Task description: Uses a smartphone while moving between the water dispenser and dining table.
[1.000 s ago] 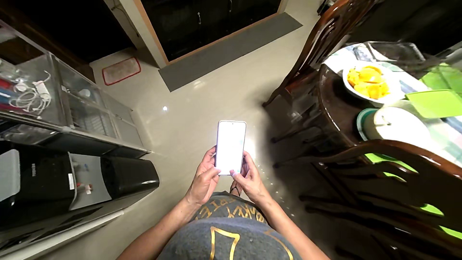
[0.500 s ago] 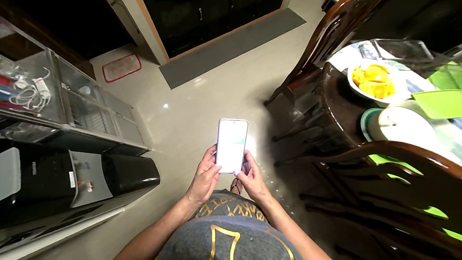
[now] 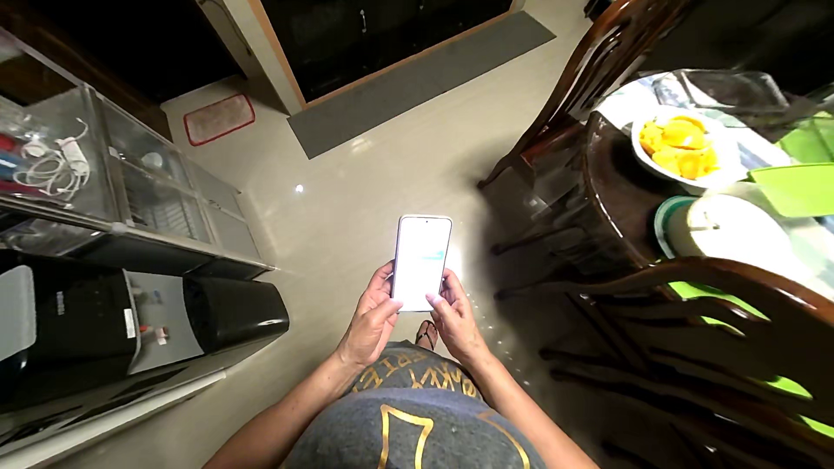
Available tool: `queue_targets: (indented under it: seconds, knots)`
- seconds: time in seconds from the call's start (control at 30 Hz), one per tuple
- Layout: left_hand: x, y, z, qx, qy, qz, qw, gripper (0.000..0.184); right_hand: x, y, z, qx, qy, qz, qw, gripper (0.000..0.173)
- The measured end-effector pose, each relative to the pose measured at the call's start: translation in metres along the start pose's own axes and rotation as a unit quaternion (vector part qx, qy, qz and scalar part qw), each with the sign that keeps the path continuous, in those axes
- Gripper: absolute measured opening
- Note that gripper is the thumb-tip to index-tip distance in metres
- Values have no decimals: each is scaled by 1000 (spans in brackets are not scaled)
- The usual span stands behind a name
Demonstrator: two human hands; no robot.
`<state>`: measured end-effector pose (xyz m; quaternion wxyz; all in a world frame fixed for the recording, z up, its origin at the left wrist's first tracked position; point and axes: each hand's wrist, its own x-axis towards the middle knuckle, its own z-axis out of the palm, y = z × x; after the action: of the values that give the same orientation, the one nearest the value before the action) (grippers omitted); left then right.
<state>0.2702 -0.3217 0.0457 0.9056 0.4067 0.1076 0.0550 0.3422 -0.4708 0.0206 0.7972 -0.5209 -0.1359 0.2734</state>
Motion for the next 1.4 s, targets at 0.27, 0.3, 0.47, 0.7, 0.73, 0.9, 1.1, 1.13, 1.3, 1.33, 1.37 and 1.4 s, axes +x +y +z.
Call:
queue_targets:
  seconds: [0.27, 0.3, 0.47, 0.7, 0.73, 0.9, 1.1, 1.13, 1.3, 1.33, 1.37, 1.4]
  knots:
    - [-1, -1, -1, -4, -1, 0, 1000, 60, 1, 0, 2, 1, 12, 4, 1000, 36]
    - [-1, -1, -1, -3, 0, 0, 1000, 60, 1, 0, 2, 1, 11, 5, 1000, 37]
    - [1, -1, 0, 14, 32, 3, 999, 54, -2, -2, 3, -13, -13, -5, 1000, 42]
    - [2, -2, 3, 35, 66, 6, 997, 49, -6, -3, 4, -44, -40, -24, 998, 51]
    - [2, -2, 3, 35, 65, 6, 997, 50, -6, -3, 4, -46, -43, -22, 998, 56]
    - [0, -2, 2, 27, 59, -5, 998, 54, -7, -5, 1, -68, -56, -8, 996, 69]
    - [-2, 1, 3, 17, 40, -10, 999, 58, -6, -1, -8, -4, -85, 2, 996, 66]
    - [-2, 2, 3, 18, 38, -10, 999, 58, -6, -2, -9, 4, -88, 1, 996, 66]
    - [-5, 2, 3, 14, 30, -8, 999, 59, -8, -4, -6, -5, -85, -8, 996, 66]
    - [-5, 2, 3, 13, 28, -7, 1000, 59, -9, -4, -6, -9, -84, -9, 996, 65]
    - [-5, 2, 3, 12, 26, -6, 1000, 58, -9, -4, -6, -12, -82, -9, 997, 65]
    - [-5, 2, 3, 9, 25, -5, 1000, 58, -9, -4, -6, -12, -81, -9, 997, 65]
